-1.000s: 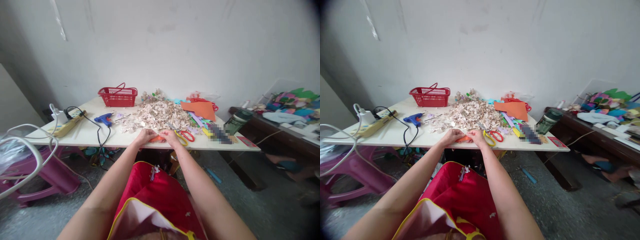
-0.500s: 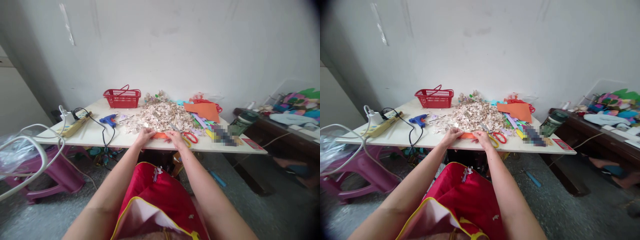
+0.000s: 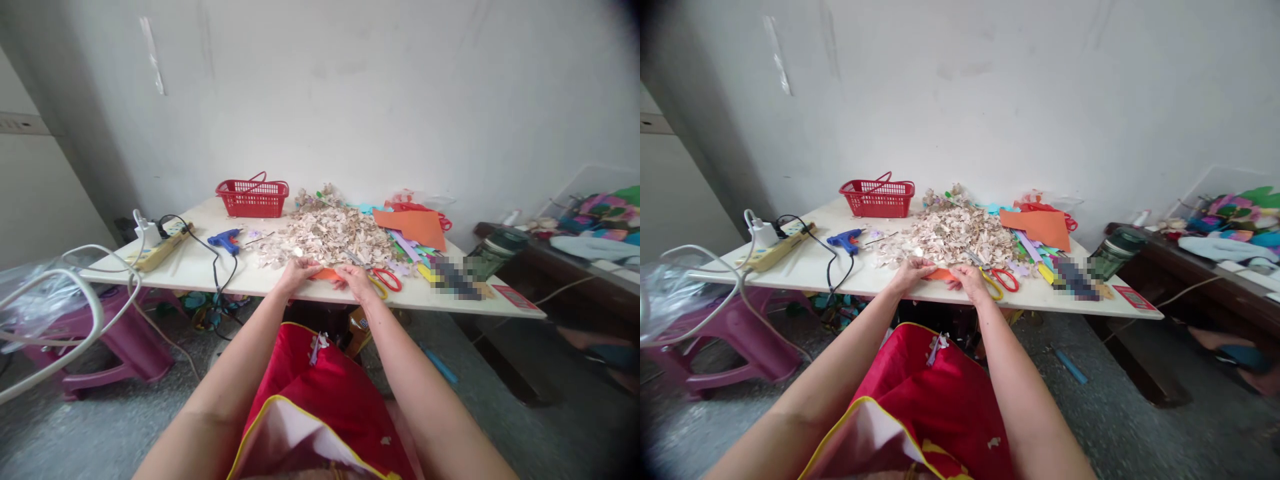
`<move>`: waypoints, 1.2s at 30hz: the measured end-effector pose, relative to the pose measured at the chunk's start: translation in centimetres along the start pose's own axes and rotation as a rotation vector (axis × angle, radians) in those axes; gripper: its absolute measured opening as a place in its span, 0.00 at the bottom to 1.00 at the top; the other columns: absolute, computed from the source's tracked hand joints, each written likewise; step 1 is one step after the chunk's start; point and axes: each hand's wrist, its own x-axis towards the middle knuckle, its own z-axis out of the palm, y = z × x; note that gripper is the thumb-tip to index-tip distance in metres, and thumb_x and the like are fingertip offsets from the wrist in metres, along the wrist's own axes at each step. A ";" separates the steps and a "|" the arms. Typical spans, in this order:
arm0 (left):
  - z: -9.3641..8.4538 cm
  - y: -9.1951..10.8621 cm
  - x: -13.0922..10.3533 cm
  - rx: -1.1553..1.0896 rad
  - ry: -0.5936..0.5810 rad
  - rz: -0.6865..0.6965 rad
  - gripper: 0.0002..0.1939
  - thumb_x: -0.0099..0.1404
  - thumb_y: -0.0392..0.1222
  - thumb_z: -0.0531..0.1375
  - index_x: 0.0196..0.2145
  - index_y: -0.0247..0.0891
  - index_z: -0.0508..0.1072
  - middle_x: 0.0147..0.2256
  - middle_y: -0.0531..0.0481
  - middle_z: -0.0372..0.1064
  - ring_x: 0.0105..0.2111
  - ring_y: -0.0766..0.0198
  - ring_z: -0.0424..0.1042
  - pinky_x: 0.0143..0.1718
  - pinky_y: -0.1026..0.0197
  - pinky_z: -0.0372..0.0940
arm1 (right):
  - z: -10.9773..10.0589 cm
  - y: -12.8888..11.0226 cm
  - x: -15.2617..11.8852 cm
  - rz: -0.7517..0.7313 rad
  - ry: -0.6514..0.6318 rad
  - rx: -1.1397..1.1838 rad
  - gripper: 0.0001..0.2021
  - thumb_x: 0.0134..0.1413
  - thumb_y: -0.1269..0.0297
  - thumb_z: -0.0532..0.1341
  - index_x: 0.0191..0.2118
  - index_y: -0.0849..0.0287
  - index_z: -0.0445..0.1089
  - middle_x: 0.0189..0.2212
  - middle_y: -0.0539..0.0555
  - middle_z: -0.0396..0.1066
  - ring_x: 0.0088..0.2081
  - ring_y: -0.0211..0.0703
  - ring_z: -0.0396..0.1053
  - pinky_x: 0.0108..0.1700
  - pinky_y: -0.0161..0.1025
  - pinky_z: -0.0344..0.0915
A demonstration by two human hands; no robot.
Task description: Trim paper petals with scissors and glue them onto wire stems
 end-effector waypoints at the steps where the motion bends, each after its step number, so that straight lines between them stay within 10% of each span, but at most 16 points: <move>1: 0.0 0.1 -0.1 0.034 -0.023 -0.005 0.19 0.45 0.52 0.63 0.28 0.32 0.72 0.20 0.53 0.66 0.20 0.71 0.61 0.21 0.68 0.55 | 0.0 0.1 0.1 0.003 -0.009 0.003 0.15 0.40 0.54 0.62 0.28 0.63 0.70 0.16 0.53 0.70 0.16 0.36 0.66 0.21 0.31 0.59; 30: -0.6 1.4 -0.8 -0.351 -0.151 -0.191 0.14 0.43 0.43 0.68 0.25 0.30 0.73 0.22 0.46 0.73 0.25 0.63 0.72 0.31 0.63 0.65 | -0.1 -1.2 -0.8 -0.024 -0.102 0.230 0.09 0.35 0.63 0.66 0.27 0.61 0.72 0.21 0.49 0.71 0.21 0.37 0.68 0.29 0.36 0.64; 36: -0.5 1.0 -0.6 -0.174 -0.128 -0.111 0.22 0.44 0.45 0.66 0.38 0.32 0.73 0.27 0.48 0.73 0.25 0.64 0.71 0.28 0.64 0.63 | -0.1 -0.9 -0.6 -0.028 -0.070 0.172 0.16 0.36 0.62 0.66 0.36 0.60 0.72 0.27 0.50 0.72 0.22 0.36 0.69 0.30 0.35 0.64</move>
